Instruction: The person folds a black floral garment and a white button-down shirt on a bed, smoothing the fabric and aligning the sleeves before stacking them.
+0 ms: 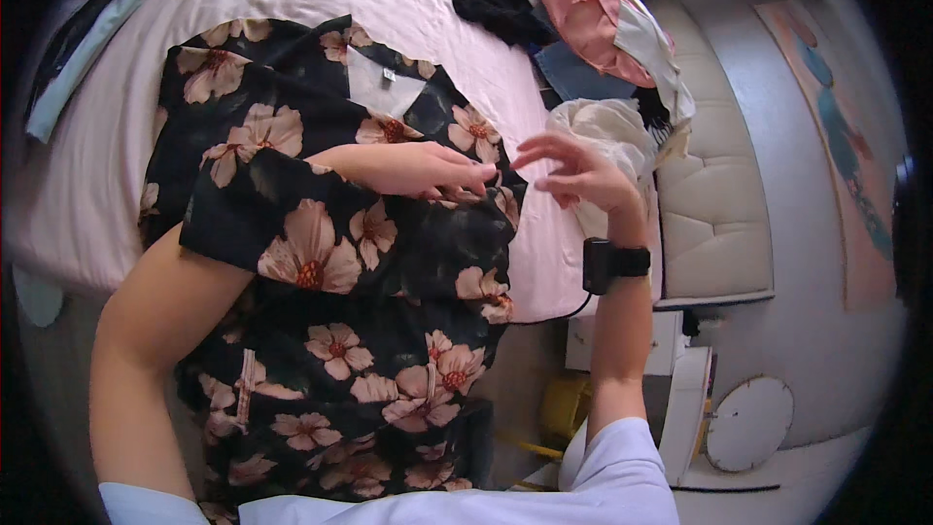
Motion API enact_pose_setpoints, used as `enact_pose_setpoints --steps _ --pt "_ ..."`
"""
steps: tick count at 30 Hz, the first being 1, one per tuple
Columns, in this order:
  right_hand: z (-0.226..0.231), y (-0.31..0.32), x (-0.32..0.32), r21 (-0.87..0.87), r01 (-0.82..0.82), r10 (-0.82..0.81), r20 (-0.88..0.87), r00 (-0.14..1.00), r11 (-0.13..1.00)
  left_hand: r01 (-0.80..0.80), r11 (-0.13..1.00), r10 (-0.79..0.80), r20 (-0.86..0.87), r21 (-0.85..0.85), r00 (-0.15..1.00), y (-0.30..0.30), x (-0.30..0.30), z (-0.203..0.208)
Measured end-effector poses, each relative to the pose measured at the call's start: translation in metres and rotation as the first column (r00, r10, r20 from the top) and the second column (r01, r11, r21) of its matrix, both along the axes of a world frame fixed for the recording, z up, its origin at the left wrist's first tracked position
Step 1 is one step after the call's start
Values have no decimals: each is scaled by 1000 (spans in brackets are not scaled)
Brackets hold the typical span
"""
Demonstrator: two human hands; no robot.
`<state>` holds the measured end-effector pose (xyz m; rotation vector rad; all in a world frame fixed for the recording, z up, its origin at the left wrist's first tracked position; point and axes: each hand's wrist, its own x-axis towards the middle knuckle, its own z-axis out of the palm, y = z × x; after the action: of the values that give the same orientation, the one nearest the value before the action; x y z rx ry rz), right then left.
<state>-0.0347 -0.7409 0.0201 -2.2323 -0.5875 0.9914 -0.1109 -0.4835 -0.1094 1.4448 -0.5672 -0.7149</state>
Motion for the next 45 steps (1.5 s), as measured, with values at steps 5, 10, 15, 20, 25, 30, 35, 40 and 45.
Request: enact_pose_setpoints --steps 5,10,15,20,25,30,35,40,45 --pt "-52 -33 33 -104 -35 6 -267 964 994 35 993 -47 104 112 993 -3 -2 2" --pt "-85 -55 50 106 -118 139 -222 965 987 -81 861 58 63 501 996 36 -47 75" --pt "-114 -83 44 262 -1 84 -306 948 965 -15 808 219 -276 589 936 73 -70 99" --pt "-96 -70 39 311 -74 148 -220 964 947 -243 749 481 -253 616 840 111 -118 102" --pt "-101 -77 38 369 -39 130 -224 966 928 -296 492 375 108 819 921 83 -142 103" --pt "-115 -80 38 320 -80 138 -162 977 944 -283 540 482 -16 793 876 85 -159 100" --pt "-110 -79 34 331 -51 114 -173 978 942 -507 604 595 74 615 800 104 -180 93" --pt "-105 -80 29 381 80 27 -268 963 921 -953 236 870 396 190 294 101 -155 96" --pt "-96 -69 23 313 67 0 -210 978 947 -960 177 820 507 216 265 135 -106 25"
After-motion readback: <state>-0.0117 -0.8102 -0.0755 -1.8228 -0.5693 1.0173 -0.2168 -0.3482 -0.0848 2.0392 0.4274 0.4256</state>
